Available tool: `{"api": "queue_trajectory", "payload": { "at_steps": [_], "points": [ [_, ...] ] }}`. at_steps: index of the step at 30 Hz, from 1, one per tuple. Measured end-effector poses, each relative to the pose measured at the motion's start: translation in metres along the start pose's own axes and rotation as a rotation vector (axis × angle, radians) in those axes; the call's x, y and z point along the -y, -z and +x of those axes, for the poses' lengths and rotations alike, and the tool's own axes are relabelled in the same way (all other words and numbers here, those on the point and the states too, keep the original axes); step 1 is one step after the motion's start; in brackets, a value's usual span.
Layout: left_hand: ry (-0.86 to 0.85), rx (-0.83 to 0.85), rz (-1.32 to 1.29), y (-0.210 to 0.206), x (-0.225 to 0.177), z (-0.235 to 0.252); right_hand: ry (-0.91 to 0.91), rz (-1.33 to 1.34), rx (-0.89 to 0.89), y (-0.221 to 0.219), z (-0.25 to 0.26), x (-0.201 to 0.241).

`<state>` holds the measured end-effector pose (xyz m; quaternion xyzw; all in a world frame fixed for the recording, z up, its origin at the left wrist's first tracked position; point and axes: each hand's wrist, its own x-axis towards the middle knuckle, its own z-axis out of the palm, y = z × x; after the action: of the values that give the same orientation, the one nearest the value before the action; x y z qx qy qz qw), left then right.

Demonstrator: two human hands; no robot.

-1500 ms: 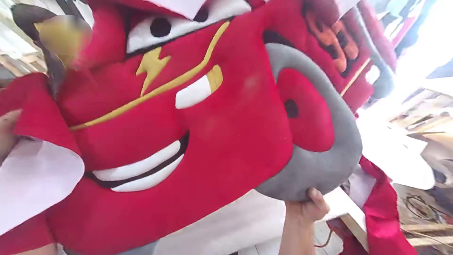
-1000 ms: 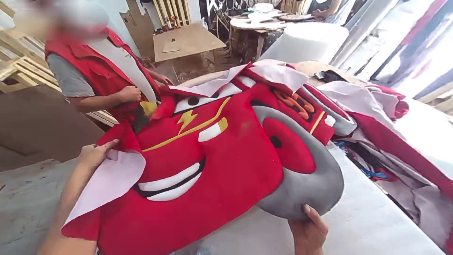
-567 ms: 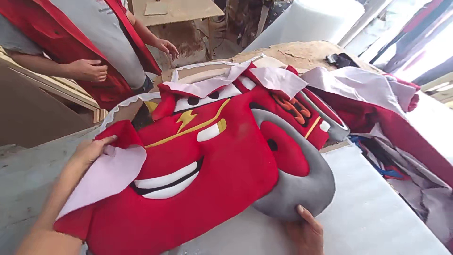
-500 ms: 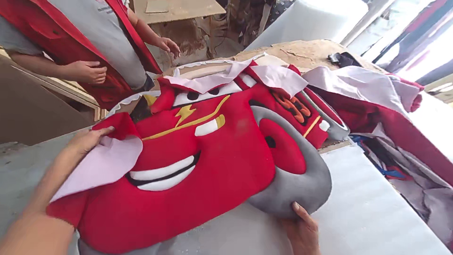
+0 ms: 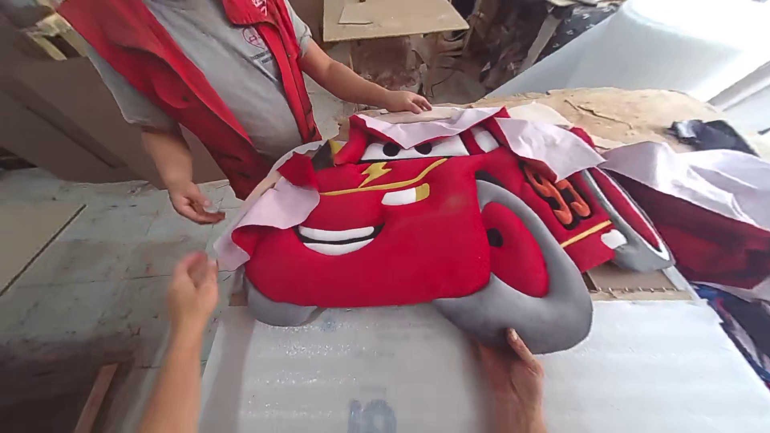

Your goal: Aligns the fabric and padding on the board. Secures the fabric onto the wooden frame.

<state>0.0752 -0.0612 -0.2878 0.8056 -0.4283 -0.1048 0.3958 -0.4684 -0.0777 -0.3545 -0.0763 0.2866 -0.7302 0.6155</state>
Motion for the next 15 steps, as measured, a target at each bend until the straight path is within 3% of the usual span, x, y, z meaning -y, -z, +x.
{"api": "queue_trajectory", "payload": {
  "at_steps": [2, 5, 10, 15],
  "points": [
    [0.042, -0.01, 0.032, -0.021, 0.02, -0.059, 0.007, -0.003, 0.014, -0.001, 0.0, -0.001],
    [0.086, -0.03, -0.015, -0.059, 0.008, -0.109, 0.06, -0.018, 0.065, -0.002, 0.003, 0.0],
    [0.218, -0.336, -0.83, -0.087, -0.032, -0.094, 0.065, -0.006, 0.127, 0.0, 0.008, 0.004],
    [0.152, -0.346, -0.908, -0.082, -0.05, -0.069, 0.05, 0.047, 0.192, -0.009, 0.018, -0.001]
  ]
}}
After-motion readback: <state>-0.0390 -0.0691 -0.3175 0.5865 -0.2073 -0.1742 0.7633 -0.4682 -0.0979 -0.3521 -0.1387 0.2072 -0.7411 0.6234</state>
